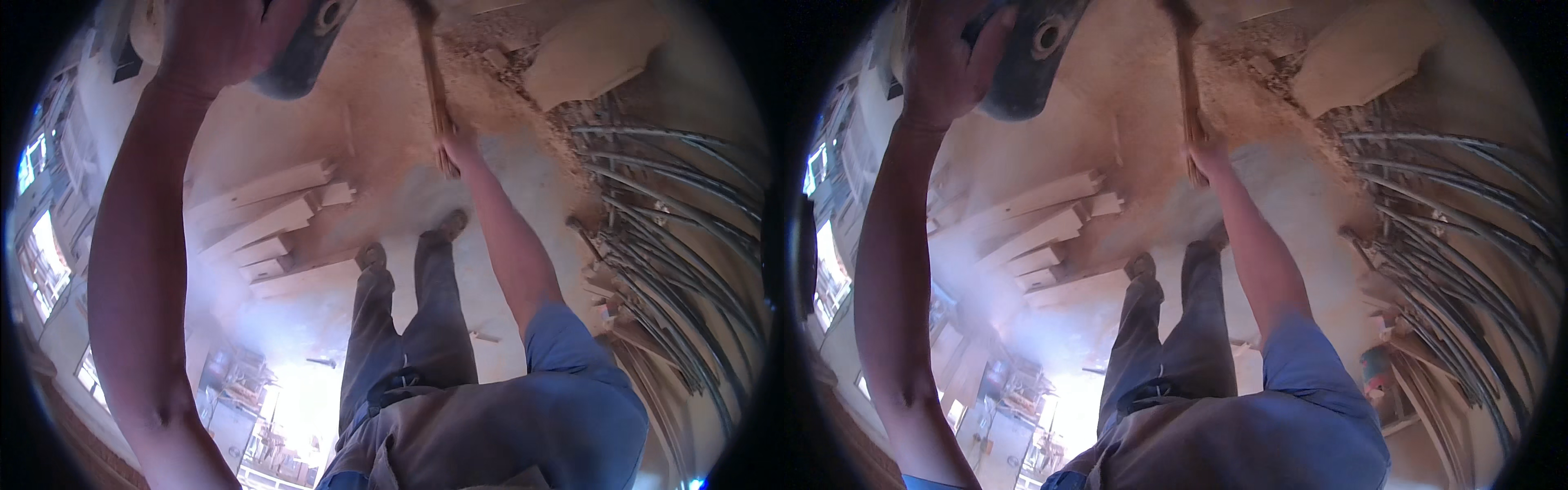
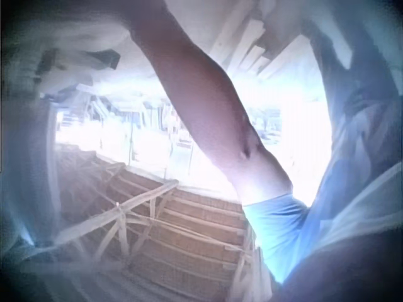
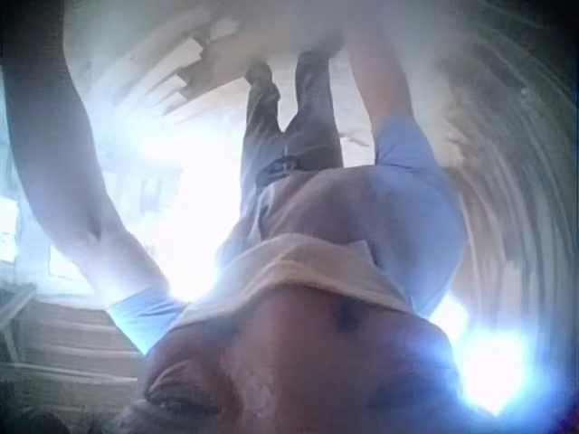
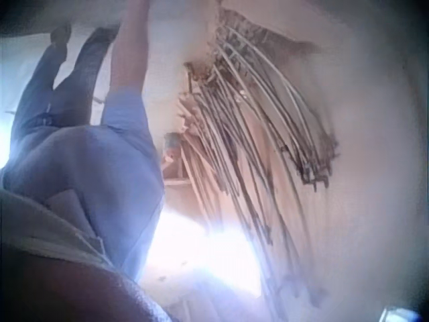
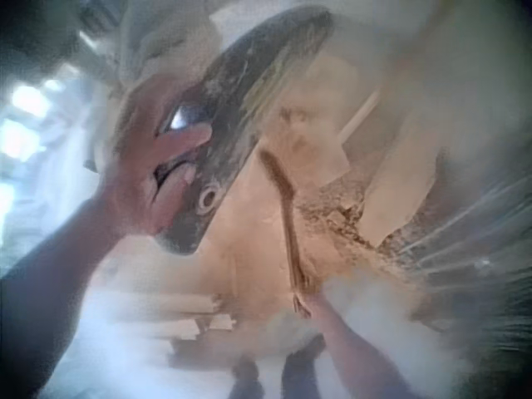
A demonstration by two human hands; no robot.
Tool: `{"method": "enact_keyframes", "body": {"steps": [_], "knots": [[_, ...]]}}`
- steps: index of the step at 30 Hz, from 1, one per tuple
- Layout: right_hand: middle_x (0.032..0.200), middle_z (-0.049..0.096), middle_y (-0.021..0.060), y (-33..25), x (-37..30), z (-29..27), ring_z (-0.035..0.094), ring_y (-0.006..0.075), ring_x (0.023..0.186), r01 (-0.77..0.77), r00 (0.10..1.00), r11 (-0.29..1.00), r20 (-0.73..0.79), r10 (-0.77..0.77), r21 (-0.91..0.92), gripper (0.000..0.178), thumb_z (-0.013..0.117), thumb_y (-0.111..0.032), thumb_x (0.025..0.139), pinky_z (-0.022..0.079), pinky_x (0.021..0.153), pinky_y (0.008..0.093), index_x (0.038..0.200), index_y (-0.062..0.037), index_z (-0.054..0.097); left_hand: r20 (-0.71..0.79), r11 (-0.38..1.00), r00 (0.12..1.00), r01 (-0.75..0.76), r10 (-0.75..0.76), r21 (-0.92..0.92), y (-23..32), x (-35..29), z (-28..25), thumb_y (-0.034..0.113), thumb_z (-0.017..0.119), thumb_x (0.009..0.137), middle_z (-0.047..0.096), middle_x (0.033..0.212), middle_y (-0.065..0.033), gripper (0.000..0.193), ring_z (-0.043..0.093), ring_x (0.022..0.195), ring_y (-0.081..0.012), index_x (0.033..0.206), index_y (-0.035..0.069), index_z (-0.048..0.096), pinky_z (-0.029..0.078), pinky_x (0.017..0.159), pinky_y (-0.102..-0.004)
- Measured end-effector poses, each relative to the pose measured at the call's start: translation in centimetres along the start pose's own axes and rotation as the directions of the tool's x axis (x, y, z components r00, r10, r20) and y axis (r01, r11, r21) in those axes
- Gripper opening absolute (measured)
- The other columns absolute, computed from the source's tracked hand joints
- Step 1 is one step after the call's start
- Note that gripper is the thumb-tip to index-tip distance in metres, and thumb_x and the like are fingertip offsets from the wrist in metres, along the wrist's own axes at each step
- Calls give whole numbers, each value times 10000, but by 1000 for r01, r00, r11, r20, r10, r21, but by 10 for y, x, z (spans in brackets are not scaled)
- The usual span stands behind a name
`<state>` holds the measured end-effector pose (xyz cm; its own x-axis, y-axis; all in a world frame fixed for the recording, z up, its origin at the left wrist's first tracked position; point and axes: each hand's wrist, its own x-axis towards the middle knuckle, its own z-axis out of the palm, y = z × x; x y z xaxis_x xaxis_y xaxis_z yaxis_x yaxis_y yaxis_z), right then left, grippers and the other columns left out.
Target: The person sweeps sawdust and debris on a concrete floor using a traditional straw broom. They gather the debris into a pile and then pick up a bucket to collect the swept material.
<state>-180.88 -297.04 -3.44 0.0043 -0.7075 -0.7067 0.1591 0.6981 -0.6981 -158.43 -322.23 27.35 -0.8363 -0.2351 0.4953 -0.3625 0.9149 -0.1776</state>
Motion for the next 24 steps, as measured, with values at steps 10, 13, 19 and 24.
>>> {"method": "enact_keyframes", "body": {"steps": [10, 13, 19, 24], "knots": [[613, 564, 113, 110, -52, -147, 550, 206, 444, -628, 766, 716, -83, 637, -306, 99, 570, -62, 770, 393, 366, 353, 850, -15, 605, 27, 998, 998, 51, -49, -43, 3, 2, -4, 61, 605, 700, 448, 1406, -274, 454, 424, 1274, -481, 1150, 114, 636, 322, 1058, -560], [495, 499, 76, 51, 45, -134, 482, 203, 348, -433, 874, 879, 148, 464, -199, 82, 565, -92, 771, 357, 329, 362, 722, -28, 583, -19, 999, 1000, 21, -22, -31, -1, 1, -1, 50, 609, 684, 460, 1392, -281, 469, 440, 1263, -474, 1150, 100, 635, 338, 1049, -550], [665, 576, 91, 18, -26, -41, 523, 198, 401, -22, 991, 899, -126, -37, -437, 712, 614, -3, 703, 448, 390, 383, 1397, -84, 477, -17, 997, 1000, 4, -5, -76, 5, 17, -6, 51, 619, 690, 464, 1385, -288, 458, 449, 1262, -471, 1146, 77, 636, 348, 1048, -539], [858, 636, 128, 54, -151, -47, 609, 177, 637, -430, 903, 903, -10, 430, 23, 813, 658, -13, 680, 506, 532, 337, 1458, -67, 428, -26, 995, 999, 27, -30, -95, 0, -3, 1, 43, 623, 701, 458, 1391, -288, 446, 446, 1276, -471, 1144, 96, 641, 343, 1056, -543]]}}
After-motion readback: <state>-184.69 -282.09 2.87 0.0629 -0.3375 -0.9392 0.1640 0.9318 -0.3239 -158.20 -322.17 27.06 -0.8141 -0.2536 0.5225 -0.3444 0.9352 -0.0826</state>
